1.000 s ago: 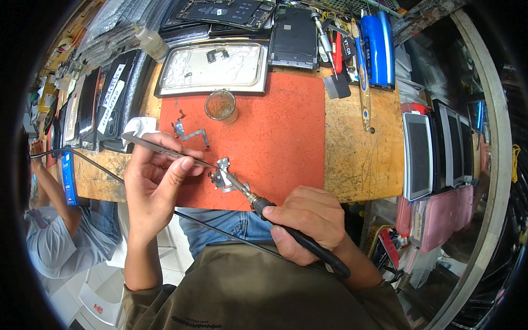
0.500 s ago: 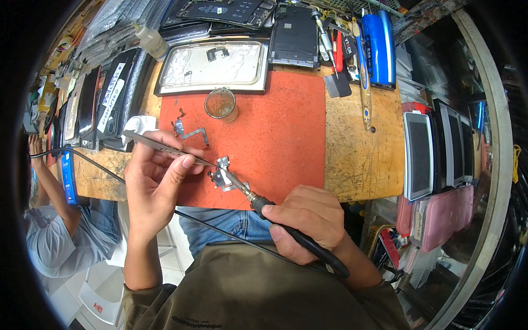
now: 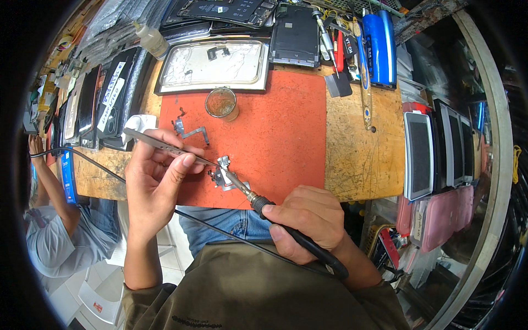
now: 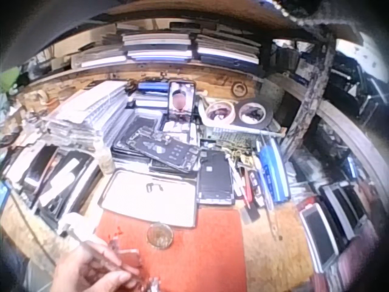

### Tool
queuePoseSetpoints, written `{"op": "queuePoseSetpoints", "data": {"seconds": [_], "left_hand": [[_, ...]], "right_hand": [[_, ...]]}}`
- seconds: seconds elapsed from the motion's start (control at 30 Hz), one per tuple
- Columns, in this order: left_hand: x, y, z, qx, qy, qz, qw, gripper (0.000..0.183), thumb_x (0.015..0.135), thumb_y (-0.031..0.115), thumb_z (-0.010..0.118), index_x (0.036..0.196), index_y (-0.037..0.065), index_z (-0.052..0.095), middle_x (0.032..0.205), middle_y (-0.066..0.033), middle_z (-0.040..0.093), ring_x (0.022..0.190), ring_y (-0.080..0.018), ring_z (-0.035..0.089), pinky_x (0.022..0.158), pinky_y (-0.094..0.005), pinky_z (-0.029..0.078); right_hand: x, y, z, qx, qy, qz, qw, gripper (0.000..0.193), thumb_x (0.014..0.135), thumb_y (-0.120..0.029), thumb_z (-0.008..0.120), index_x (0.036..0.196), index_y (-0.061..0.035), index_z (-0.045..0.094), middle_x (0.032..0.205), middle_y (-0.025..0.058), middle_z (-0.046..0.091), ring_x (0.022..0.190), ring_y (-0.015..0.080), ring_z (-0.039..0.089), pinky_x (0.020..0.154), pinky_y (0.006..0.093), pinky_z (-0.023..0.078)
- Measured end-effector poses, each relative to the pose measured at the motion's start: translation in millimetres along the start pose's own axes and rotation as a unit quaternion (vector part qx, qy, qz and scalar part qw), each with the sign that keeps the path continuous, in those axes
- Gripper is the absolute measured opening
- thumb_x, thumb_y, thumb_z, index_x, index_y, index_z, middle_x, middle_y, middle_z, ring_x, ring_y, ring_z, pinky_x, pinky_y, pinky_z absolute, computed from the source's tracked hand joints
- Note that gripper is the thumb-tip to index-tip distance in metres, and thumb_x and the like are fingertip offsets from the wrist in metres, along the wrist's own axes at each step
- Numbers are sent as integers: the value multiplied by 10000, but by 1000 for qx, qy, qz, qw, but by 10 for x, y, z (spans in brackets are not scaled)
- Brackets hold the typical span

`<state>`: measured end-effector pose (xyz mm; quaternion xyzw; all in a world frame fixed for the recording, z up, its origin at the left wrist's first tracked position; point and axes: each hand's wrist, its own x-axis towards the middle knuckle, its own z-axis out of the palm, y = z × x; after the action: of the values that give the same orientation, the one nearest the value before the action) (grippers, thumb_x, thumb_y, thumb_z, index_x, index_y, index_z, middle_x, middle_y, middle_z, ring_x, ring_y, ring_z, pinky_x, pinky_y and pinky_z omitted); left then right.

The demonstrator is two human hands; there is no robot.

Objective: The person uses a soldering iron and tweezers to solder small electronic components on a red work mat. They repeatedly heat joints, apply solder, and adjust the component placement while handling a small metal container and a roll of solder wire.

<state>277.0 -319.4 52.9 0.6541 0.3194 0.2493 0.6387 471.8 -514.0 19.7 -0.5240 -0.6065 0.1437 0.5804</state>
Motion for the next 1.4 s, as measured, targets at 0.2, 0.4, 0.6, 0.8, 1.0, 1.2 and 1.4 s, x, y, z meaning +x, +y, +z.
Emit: {"op": "queuePoseSetpoints", "data": {"seconds": [0.2, 0.4, 0.6, 0.8, 1.0, 1.2, 1.4], "left_hand": [[-6, -16, -2, -25, 8, 2, 1000, 241, 1079, -38, 697, 1275, -34, 557, 1120, -167, 780, 1006, -164, 774, 914, -298, 652], [-19, -6, -15, 1, 0, 13, 1000, 251, 1078, -45, 696, 1285, -36, 554, 1128, -168, 781, 1003, -170, 772, 910, -309, 654], [-29, 2, -16, -1, 1, 12, 1000, 258, 1072, -51, 703, 1285, -38, 558, 1120, -161, 781, 999, -161, 765, 905, -307, 651], [-30, -3, -27, -4, 1, 9, 1000, 254, 1069, -49, 710, 1278, -37, 566, 1114, -159, 783, 988, -156, 766, 902, -303, 650], [-31, -10, -20, -1, 1, 18, 1000, 248, 1067, -52, 711, 1272, -35, 573, 1109, -154, 780, 994, -155, 769, 897, -301, 653], [-28, -11, -17, -9, 1, 12, 1000, 249, 1066, -53, 711, 1272, -37, 571, 1110, -148, 776, 1000, -157, 769, 907, -308, 657], [-33, -12, -17, -4, 2, 18, 1000, 254, 1067, -46, 714, 1276, -31, 569, 1112, -150, 783, 999, -153, 768, 902, -303, 651]], "right_hand": [[-11, 5, 1, 2, 0, -1, 1000, 250, 837, -15, 758, 1075, 61, 759, 690, 119, 655, 559, 277, 643, 562, 387, 516], [-13, 6, -1, 0, 1, 0, 1000, 242, 847, -19, 757, 1075, 63, 757, 693, 123, 661, 559, 274, 643, 561, 388, 517], [-9, -4, 4, 1, 3, 5, 1000, 228, 857, -23, 757, 1068, 64, 758, 696, 126, 666, 563, 277, 649, 562, 389, 518], [-6, 1, 1, 5, 1, 4, 1000, 226, 858, -21, 759, 1067, 66, 757, 696, 127, 668, 564, 279, 652, 564, 392, 522], [-11, 10, 1, 1, 1, 0, 1000, 241, 849, -16, 762, 1075, 67, 755, 697, 125, 669, 562, 276, 651, 564, 389, 523], [-16, 13, 0, 2, 2, 0, 1000, 241, 848, -15, 761, 1076, 64, 756, 696, 122, 667, 562, 272, 650, 565, 387, 523], [-18, 13, 2, 4, 3, 2, 1000, 243, 847, -16, 760, 1075, 66, 753, 693, 125, 662, 561, 276, 648, 567, 392, 522]]}}
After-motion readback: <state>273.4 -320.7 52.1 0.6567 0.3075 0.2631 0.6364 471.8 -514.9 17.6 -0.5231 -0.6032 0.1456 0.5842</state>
